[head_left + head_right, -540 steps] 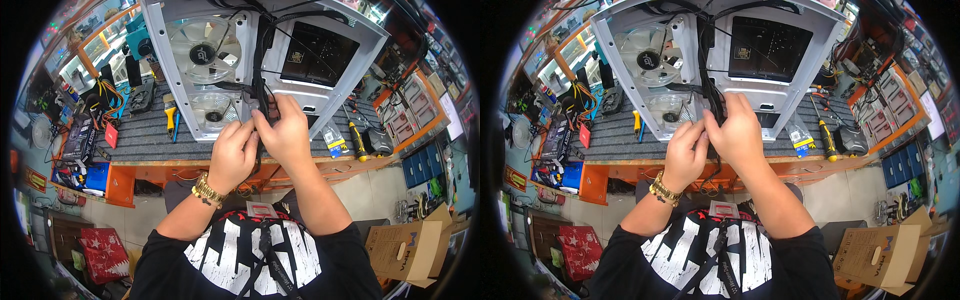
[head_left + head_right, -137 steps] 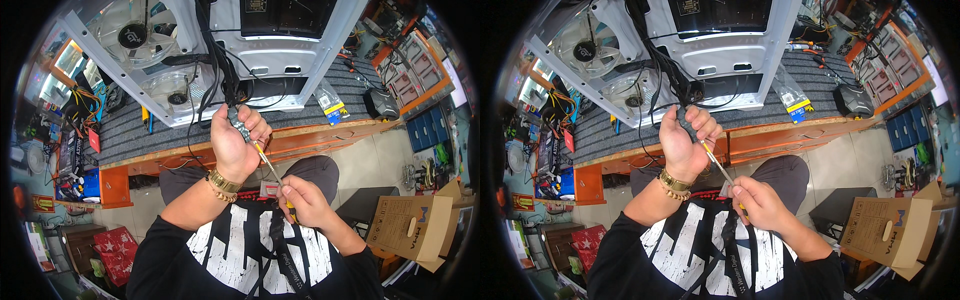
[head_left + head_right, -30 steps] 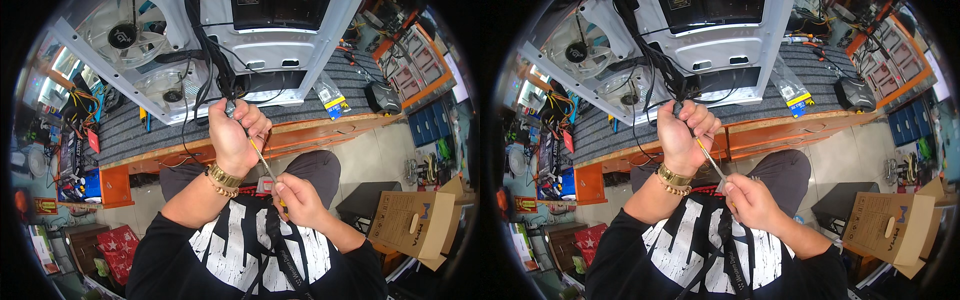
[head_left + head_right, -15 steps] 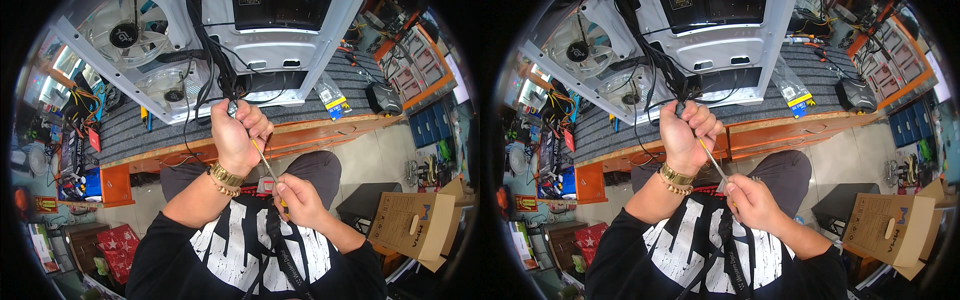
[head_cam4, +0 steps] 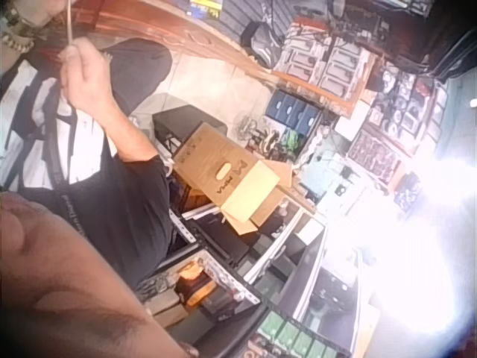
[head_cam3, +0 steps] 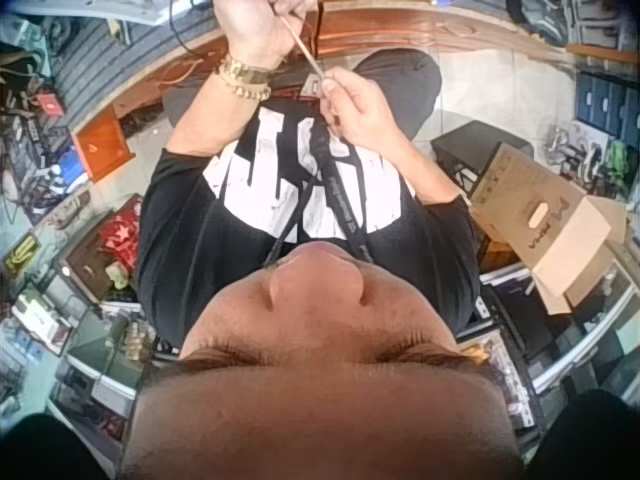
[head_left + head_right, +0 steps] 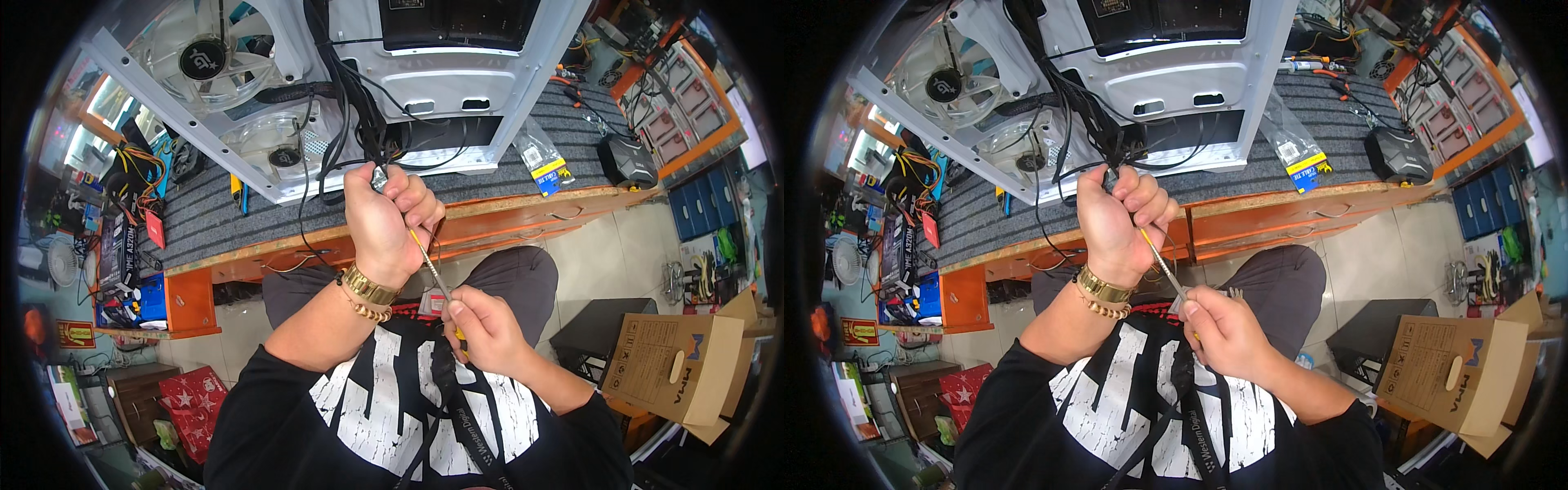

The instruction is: The person organizes and connects wires within a computer case using a screwdriver to route cables through an internal opening.

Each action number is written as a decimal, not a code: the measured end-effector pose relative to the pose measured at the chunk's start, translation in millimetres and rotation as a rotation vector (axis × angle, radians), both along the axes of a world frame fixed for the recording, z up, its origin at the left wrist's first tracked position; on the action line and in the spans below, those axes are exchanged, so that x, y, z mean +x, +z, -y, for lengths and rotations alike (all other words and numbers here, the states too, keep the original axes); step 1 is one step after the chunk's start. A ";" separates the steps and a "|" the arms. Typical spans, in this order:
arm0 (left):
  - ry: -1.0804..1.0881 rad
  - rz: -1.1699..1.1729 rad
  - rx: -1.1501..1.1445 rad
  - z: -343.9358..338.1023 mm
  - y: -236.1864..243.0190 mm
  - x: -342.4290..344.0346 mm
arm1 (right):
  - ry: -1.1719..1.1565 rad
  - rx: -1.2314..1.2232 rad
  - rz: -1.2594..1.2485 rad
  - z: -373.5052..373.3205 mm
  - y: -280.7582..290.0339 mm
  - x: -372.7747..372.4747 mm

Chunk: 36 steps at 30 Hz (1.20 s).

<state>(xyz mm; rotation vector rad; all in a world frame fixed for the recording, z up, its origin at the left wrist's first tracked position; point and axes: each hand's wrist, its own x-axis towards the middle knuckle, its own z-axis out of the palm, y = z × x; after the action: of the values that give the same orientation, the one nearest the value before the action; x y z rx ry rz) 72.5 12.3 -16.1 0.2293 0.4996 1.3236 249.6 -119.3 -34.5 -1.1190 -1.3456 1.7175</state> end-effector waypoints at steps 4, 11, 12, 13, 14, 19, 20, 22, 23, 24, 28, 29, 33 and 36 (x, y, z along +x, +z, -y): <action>-0.019 -0.005 0.010 -0.5 -0.9 -1.8 | 0.004 -0.005 -0.011 -0.3 -0.6 0.2; -0.041 0.182 -0.058 2.1 5.1 -5.9 | 0.102 0.060 0.108 -11.2 11.9 16.0; -0.033 0.193 -0.084 2.6 12.4 -7.3 | 0.124 0.085 0.124 -11.8 13.8 18.2; -0.025 0.203 -0.110 3.1 15.7 -9.2 | 0.125 0.083 0.122 -10.2 12.3 20.2; -0.091 0.252 -0.051 3.2 9.0 -13.6 | 0.089 0.091 0.131 -7.5 10.2 21.9; -0.111 0.229 -0.063 9.6 10.6 -13.0 | 0.054 0.185 0.163 -8.4 20.2 16.8; -0.108 0.226 -0.058 10.1 9.8 -13.1 | 0.053 0.180 0.160 -8.8 22.8 15.8; -0.118 0.247 -0.056 8.7 8.9 -13.4 | 0.068 0.177 0.183 -10.5 28.4 14.1; -0.125 0.267 -0.052 8.4 8.3 -13.5 | 0.066 0.175 0.183 -11.0 29.0 13.1; -0.126 0.267 -0.052 8.1 9.5 -12.5 | 0.065 0.165 0.176 -11.6 30.0 12.5; -0.116 0.255 -0.049 8.4 11.5 -8.6 | 0.069 0.151 0.172 -10.6 29.4 10.8; -0.110 0.240 -0.045 8.4 11.0 -8.2 | 0.070 0.153 0.172 -10.7 29.8 10.5; -0.100 0.224 -0.021 8.4 8.8 -7.0 | 0.066 0.147 0.172 -11.2 30.0 9.9; -0.089 0.205 -0.025 9.1 9.8 -6.0 | 0.066 0.142 0.168 -11.1 29.3 9.9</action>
<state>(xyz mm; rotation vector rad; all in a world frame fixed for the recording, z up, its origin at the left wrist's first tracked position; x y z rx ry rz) 66.6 3.2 -6.4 0.0920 0.3287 1.2377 259.6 -108.3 -5.3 -1.1691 -1.5980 1.5745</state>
